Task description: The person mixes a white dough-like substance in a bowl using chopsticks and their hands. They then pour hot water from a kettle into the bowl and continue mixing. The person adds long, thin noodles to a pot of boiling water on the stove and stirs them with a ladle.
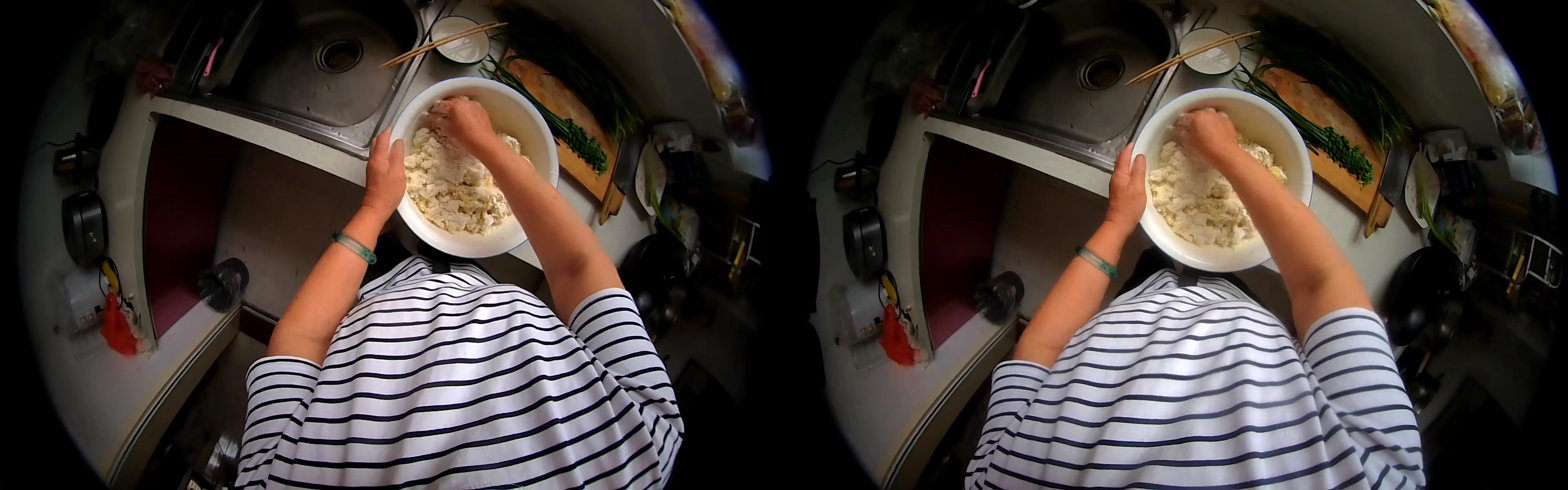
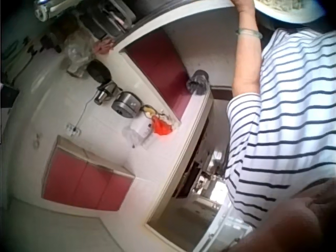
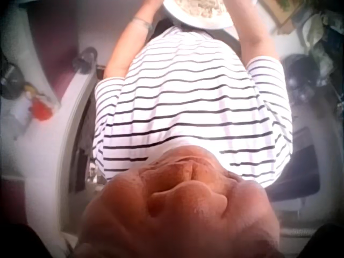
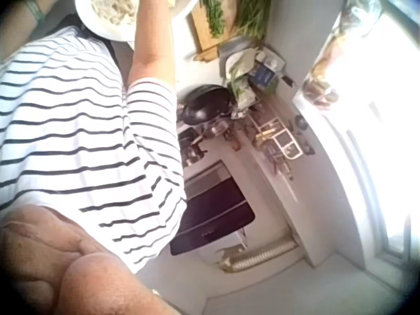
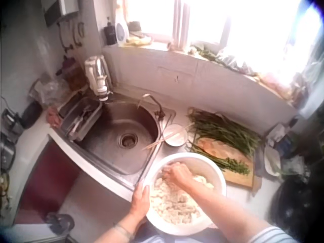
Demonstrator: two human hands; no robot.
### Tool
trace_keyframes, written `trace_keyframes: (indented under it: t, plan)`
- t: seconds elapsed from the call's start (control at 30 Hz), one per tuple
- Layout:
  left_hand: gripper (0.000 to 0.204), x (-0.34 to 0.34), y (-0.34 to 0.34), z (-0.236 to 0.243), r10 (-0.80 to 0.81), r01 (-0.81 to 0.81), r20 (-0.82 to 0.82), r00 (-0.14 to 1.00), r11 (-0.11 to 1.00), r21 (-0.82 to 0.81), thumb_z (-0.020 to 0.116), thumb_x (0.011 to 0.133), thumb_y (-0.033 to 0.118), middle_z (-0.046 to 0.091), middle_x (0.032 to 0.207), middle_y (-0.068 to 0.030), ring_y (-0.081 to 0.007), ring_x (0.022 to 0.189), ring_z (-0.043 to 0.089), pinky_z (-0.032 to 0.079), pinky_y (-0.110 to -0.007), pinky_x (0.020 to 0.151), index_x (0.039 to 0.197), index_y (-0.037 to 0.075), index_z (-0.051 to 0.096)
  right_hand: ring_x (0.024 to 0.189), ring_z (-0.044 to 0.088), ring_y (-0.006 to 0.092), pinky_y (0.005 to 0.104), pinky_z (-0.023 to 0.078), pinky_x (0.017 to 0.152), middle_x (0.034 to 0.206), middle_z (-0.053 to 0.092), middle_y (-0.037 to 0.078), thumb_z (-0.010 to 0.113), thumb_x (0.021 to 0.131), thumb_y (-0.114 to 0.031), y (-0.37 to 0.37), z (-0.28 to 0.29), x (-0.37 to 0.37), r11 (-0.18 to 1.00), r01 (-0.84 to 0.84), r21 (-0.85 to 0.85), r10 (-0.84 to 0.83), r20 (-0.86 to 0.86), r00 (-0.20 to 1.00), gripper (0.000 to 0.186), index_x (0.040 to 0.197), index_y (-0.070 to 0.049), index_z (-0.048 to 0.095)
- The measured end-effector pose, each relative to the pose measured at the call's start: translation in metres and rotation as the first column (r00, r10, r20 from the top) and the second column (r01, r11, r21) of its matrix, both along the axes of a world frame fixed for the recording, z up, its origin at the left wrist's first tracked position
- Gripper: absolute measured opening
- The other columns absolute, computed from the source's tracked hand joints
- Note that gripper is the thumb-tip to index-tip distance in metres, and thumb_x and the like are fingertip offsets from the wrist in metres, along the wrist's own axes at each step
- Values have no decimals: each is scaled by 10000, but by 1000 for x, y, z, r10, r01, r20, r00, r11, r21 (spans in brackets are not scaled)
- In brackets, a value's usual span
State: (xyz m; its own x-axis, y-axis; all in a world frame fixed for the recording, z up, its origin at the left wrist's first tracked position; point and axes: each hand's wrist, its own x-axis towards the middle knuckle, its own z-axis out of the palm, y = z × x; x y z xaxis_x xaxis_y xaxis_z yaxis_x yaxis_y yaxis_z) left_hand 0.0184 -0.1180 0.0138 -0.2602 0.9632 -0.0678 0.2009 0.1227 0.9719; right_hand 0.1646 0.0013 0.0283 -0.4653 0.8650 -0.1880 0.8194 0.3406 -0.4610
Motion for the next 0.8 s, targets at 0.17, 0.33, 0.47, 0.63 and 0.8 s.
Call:
trace_keyframes:
  t: [0.17,0.33,0.47,0.63,0.8]
  plan:
    - [385,2,0,-9,25,-25,65,998,1000,8,431,929,192,492,1175,-201,-318,1089,484,376,-363,945,1248,-22,444,882,625,269,398,460,794,896,669,125,594,738,-327,-1,-4,-7,989,133,-66,-117,210,971,295,875,-87,698]
    - [383,3,0,-9,47,-45,71,996,999,-20,431,931,192,494,1168,-188,-307,1086,487,379,-360,941,1245,-27,444,985,562,284,418,404,906,981,636,103,593,704,-282,-60,5,-27,981,-189,-51,195,182,964,281,886,-80,667]
    - [371,2,2,-12,41,-40,93,995,999,-17,426,939,189,494,1172,-175,-297,1091,484,379,-356,940,1238,-29,446,1147,473,303,399,364,980,1190,544,128,608,762,-223,-79,37,9,977,-211,8,211,-34,977,314,1017,-40,607]
    - [351,1,3,-14,-4,3,72,997,1000,10,425,944,171,495,1169,-167,-281,1081,487,379,-344,939,1238,-20,445,1244,405,295,378,320,1020,1345,431,142,606,827,-256,-115,38,76,938,342,-50,-338,-345,876,387,1144,-40,555]
    - [355,3,2,-5,1,4,94,996,998,-56,422,946,170,503,1173,-163,-264,1086,490,380,-337,940,1251,-12,436,1223,425,242,332,334,1008,1314,453,153,547,889,-344,-112,-3,117,559,729,-395,-829,-286,481,521,1270,-1,458]
